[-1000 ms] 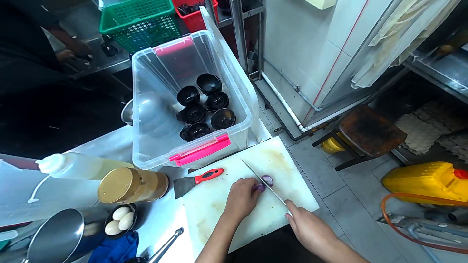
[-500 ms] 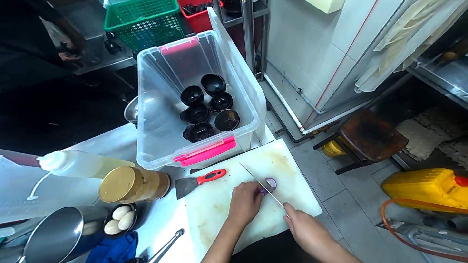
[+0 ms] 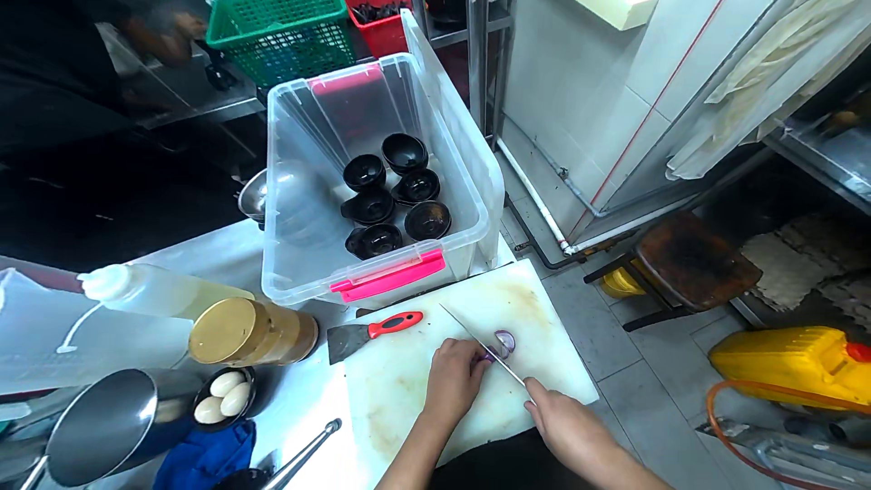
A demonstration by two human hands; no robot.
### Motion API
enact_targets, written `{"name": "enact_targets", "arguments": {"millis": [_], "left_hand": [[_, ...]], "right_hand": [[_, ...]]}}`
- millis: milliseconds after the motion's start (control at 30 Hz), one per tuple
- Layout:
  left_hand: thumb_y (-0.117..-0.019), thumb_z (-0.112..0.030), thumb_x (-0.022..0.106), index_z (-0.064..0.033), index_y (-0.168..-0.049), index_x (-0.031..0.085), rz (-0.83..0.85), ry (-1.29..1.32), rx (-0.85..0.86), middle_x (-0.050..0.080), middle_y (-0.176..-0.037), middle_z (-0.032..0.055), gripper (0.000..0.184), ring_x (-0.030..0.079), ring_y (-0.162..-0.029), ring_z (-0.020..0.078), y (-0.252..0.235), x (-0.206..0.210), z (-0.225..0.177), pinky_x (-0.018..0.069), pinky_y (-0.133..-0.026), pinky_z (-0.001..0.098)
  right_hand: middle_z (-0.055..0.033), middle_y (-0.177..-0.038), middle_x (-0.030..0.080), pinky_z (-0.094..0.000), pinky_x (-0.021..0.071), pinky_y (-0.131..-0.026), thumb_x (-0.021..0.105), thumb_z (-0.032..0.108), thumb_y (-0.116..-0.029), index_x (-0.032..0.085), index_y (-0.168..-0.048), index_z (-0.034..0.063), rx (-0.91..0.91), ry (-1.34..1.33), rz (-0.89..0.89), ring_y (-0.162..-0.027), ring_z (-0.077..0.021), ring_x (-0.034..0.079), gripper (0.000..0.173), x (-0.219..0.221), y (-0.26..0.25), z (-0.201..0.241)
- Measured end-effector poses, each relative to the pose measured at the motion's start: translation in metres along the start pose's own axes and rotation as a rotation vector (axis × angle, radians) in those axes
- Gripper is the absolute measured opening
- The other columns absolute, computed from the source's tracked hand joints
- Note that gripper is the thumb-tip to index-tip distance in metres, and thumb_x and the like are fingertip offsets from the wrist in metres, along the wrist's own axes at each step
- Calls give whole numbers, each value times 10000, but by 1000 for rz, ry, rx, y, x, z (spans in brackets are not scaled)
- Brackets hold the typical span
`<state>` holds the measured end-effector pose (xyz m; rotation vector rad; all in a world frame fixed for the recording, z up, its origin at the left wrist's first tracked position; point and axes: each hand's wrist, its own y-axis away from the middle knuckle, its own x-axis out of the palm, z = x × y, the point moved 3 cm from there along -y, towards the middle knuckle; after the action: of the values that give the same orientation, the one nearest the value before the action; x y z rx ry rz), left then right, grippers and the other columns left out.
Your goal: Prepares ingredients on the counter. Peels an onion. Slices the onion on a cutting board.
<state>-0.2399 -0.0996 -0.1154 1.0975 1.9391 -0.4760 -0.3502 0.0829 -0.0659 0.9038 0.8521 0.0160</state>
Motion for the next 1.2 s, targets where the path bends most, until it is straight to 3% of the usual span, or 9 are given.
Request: {"name": "enact_targets", "arguments": {"millis": [400,567,800,933,1033,1133,1200], "left_hand": [[-947,-375,698,-184,-969,752,-109,35,41,721,-897,-77,200,661,-969,122,6,4,5,527,-949,369],[-944,-371,704,-187,-954,751,-122,34,45,716,-884,-79,190,659,-965,117,7,7,6,529,-944,364],[-984,-468,587,-228,-1048,763,-157,-175,103,739,-1021,-67,304,667,-1034,156,3,11,0,545,-891,383],[-975,-501,569,-256,-1002,788,-206,-278,98,727,-977,-53,330,667,-984,170,1,14,-3,544,-833,390],[-966,-531,573,-227,-1033,779,-180,-294,54,735,-1001,-40,374,674,-1011,185,-1,11,-5,544,-868,406],[-947,-578,624,-140,-1076,744,-165,-126,15,738,-1015,11,472,683,-1016,217,2,6,-1,555,-924,432],[-973,-522,620,-152,-1048,742,-163,-59,46,734,-1017,-8,397,678,-1019,185,6,5,2,554,-940,406]], "right_hand": [[-178,-979,686,-556,583,-753,388,403,-1104,484,-1385,156,-27,7,10,-905,-392,717,386,-8,14,2],[-173,-987,684,-558,582,-772,382,383,-1107,472,-1351,144,-63,-13,35,-930,-383,715,353,4,-8,-3],[-187,-996,689,-565,569,-820,392,415,-1103,443,-1433,150,-48,-93,54,-952,-390,708,426,-3,-8,-12],[-175,-1023,686,-549,577,-813,375,420,-1104,447,-1432,162,-8,-50,15,-962,-376,710,423,-3,-2,-6],[-174,-1027,685,-546,582,-794,374,422,-1104,455,-1434,170,2,-23,-13,-948,-378,713,423,-5,6,-4],[-185,-1023,687,-561,582,-768,395,419,-1101,478,-1419,163,-9,-10,-31,-929,-395,715,416,-5,13,-3],[-187,-1014,685,-558,582,-760,400,405,-1102,489,-1400,157,-8,4,-28,-923,-397,715,397,-4,12,-2]]}}
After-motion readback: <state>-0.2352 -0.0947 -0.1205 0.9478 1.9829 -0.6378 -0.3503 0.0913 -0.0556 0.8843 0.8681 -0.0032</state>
